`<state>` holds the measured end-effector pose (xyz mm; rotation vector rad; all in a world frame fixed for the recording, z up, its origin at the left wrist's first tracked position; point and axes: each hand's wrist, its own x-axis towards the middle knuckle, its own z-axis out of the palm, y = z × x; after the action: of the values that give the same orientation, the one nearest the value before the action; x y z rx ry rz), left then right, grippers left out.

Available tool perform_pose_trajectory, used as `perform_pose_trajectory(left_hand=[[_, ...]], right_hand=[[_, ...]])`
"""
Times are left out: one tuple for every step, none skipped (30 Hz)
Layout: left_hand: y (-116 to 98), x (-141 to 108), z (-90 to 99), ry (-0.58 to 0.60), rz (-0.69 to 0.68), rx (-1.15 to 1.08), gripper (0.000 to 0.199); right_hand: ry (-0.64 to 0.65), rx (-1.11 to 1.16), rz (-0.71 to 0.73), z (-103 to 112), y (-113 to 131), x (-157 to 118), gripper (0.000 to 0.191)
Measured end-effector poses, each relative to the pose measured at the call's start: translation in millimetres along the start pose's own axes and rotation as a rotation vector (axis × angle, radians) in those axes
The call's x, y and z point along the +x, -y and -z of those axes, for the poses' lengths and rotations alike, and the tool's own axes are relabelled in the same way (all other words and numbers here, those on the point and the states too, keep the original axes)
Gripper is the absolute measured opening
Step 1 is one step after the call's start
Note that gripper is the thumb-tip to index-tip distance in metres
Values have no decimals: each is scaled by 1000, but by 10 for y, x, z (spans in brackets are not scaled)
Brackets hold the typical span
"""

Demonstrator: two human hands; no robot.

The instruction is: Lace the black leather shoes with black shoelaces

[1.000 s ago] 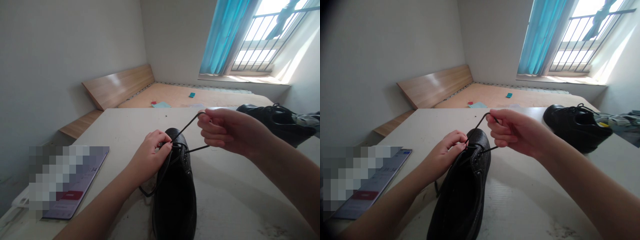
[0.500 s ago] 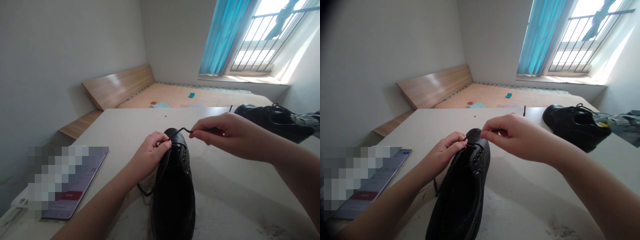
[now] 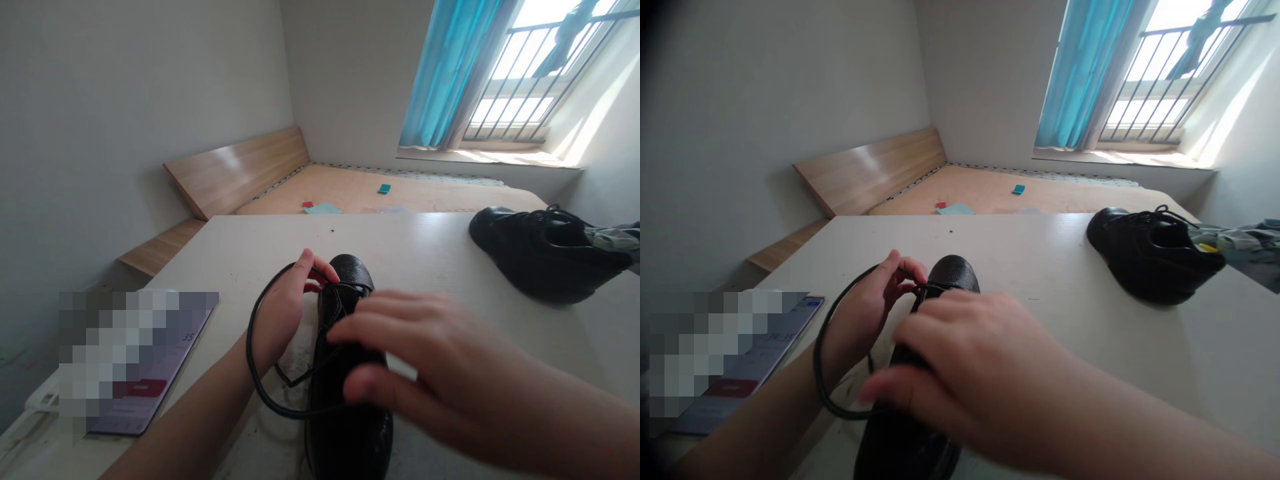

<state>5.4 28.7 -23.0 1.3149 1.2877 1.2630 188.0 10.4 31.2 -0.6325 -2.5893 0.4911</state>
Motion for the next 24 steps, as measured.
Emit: perform_pose_trajectory(left_hand=[[-12,-4,6,3,-10,5,47],[-21,-8,13,5,-23,12,47],[-27,-11,18,7,-35,23,47],[-29,-15,22,7,-47,36,47],[-27,-18,24,9,-56,48,47],[-23,-21,24,9,-65,56,47],[-19,-23,23,10,-69,60,47],[-16,-25,20,10,-70,60,47],[-16,-27,16,9,-68,60,47],[-18,-28,12,9,-63,61,47],[-23,-29,7,11,-56,65,47],[-30,-29,4,13,-48,70,47],[-38,-28,2,18,-41,78,47],[-45,-28,1,20,-34,84,47],[-51,-27,1,22,-26,89,47],[-55,-27,2,24,-21,91,47],[-59,-27,3,25,-20,90,47],[-62,-29,5,24,-18,89,47],[-65,-31,6,21,-18,86,47],[-67,-34,7,20,-22,84,47],[-68,-37,7,19,-25,83,46],[-65,-39,8,16,-31,79,45],[-59,-38,8,15,-38,72,45],[-48,-36,9,16,-46,61,45]], right_hand=[[-60,-36,-59,5,-94,31,32],[-110,-72,-114,5,-189,61,28],[-132,-92,-161,-2,-276,87,25],[-132,-87,-199,-15,-350,110,22],[-114,-52,-222,-32,-404,129,20],[-90,3,-239,-50,-439,143,17],[-72,70,-254,-64,-456,154,14],[-66,141,-267,-72,-457,161,11],[-67,220,-274,-71,-449,164,10],[-62,310,-280,-60,-435,164,11],[-53,411,-283,-41,-418,161,12],[-47,519,-287,-14,-401,155,15],[-47,621,-292,19,-383,147,18],[-56,701,-295,57,-363,137,21],[-73,753,-297,99,-341,126,23],[-103,782,-290,146,-317,112,24],[-138,801,-268,198,-290,97,23],[-164,817,-234,253,-264,80,22],[-188,834,-192,312,-241,60,22],[-209,850,-161,374,-223,39,27],[-240,863,-142,436,-215,17,33],[-276,870,-136,496,-216,-7,39],[-313,869,-142,553,-228,-29,43],[-348,866,-156,605,-248,-49,45]])
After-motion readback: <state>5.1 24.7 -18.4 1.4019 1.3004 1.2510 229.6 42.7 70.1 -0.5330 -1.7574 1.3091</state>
